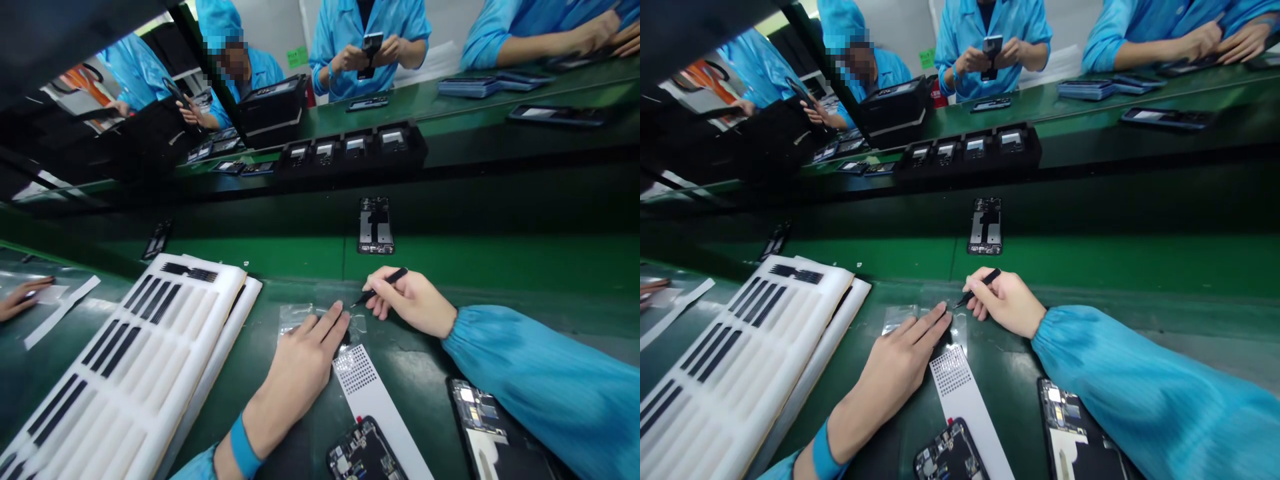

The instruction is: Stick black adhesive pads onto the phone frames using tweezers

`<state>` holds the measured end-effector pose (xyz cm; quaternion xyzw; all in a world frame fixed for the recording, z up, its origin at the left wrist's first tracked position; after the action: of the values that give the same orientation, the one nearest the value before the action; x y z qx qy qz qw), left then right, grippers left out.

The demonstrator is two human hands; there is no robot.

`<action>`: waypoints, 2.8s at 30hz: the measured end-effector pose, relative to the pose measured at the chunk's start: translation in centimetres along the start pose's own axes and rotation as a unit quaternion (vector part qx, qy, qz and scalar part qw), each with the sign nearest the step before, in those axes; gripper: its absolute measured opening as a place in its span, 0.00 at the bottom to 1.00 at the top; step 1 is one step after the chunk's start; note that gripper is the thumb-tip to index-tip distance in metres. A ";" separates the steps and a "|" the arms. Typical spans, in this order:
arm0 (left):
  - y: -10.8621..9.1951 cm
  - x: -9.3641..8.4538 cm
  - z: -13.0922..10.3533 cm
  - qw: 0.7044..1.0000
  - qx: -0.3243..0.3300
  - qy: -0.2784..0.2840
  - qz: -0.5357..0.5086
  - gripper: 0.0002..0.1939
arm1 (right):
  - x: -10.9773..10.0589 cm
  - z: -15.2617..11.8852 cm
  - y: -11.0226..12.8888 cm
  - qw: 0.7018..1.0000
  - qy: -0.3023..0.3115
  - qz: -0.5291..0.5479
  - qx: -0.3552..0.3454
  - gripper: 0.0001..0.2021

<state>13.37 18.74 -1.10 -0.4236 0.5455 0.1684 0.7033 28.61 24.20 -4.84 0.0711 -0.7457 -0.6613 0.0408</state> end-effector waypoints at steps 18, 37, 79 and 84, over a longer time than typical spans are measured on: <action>-0.4 6.5 -1.6 0.574 -0.266 0.049 -0.773 0.07 | 1.6 -2.3 1.0 0.994 0.066 0.082 -0.018 0.23; -1.1 6.2 -1.2 0.593 -0.257 0.073 -0.760 0.08 | 2.5 -3.1 0.9 0.996 0.084 0.017 -0.036 0.20; -1.2 5.6 -1.2 0.642 -0.207 0.058 -0.736 0.11 | 2.5 -3.6 4.0 0.958 0.198 0.001 -0.205 0.13; -1.3 5.6 -1.0 0.671 -0.219 0.072 -0.705 0.12 | 2.5 -3.1 3.2 0.967 0.206 0.053 -0.139 0.16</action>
<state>15.61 15.88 -5.73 -0.8347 0.0811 -0.2944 0.4583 26.45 21.15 -1.39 0.1595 -0.6245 -0.7264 0.2384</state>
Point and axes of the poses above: each hand's wrist, its own z-axis towards the middle knuckle, its own x-axis out of the palm, y = z × x, the point moved 10 cm from there along z, towards the middle knuckle
